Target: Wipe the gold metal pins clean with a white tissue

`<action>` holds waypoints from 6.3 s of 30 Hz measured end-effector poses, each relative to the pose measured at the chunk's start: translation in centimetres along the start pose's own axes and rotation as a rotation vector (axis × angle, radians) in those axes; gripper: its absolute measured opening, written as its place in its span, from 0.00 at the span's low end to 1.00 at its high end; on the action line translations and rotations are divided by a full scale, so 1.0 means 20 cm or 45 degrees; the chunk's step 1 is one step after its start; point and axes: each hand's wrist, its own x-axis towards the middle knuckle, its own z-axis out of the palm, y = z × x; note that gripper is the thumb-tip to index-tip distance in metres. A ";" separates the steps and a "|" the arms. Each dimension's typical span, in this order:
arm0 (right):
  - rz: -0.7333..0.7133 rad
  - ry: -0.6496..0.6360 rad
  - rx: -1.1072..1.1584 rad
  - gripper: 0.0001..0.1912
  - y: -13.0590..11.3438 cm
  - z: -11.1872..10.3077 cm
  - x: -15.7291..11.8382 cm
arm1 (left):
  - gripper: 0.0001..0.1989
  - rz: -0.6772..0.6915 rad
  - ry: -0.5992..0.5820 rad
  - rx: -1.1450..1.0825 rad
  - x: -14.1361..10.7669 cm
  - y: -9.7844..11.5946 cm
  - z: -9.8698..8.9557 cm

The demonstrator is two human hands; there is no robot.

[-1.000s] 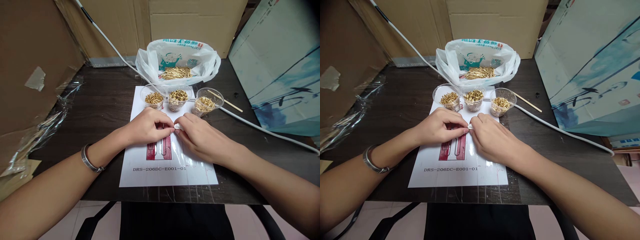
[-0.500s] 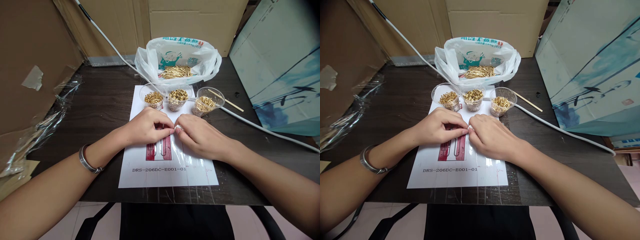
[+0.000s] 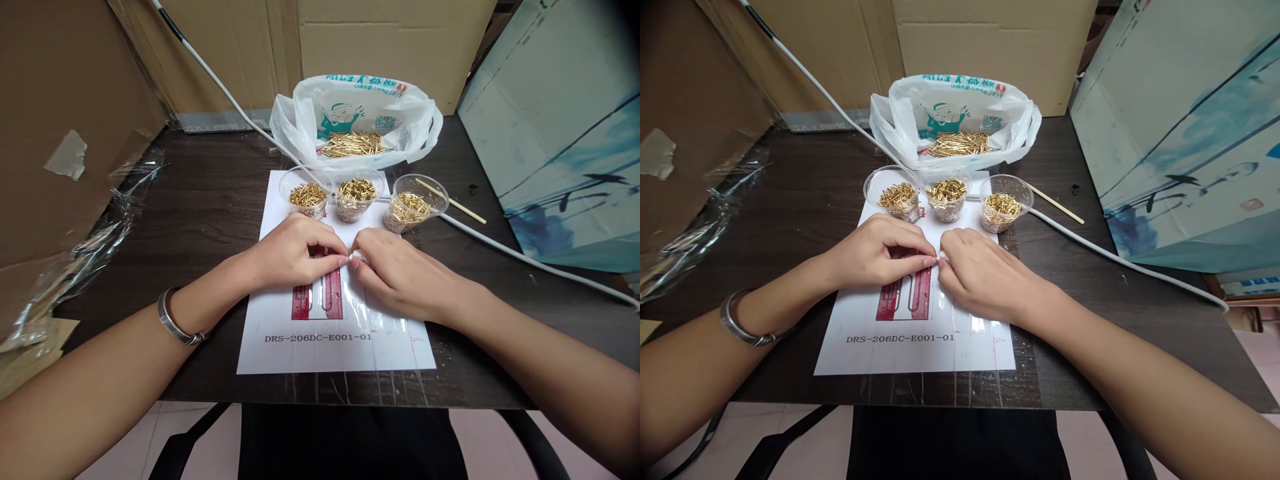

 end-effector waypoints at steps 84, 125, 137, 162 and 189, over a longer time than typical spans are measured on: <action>-0.121 0.049 0.282 0.13 0.06 0.02 0.04 | 0.07 0.029 0.011 0.015 -0.03 -0.03 0.01; -0.140 0.037 0.313 0.11 0.06 0.03 0.06 | 0.11 -0.044 -0.041 -0.078 -0.04 -0.04 -0.01; -0.126 -0.017 0.308 0.12 0.05 0.01 0.06 | 0.08 0.010 -0.045 -0.049 -0.04 -0.05 0.00; -0.092 -0.021 -0.043 0.09 -0.01 -0.01 0.06 | 0.07 -0.197 -0.009 -0.107 -0.03 -0.01 0.01; -0.121 -0.021 -0.017 0.09 -0.01 -0.01 0.07 | 0.07 -0.131 -0.009 -0.145 -0.02 -0.02 0.01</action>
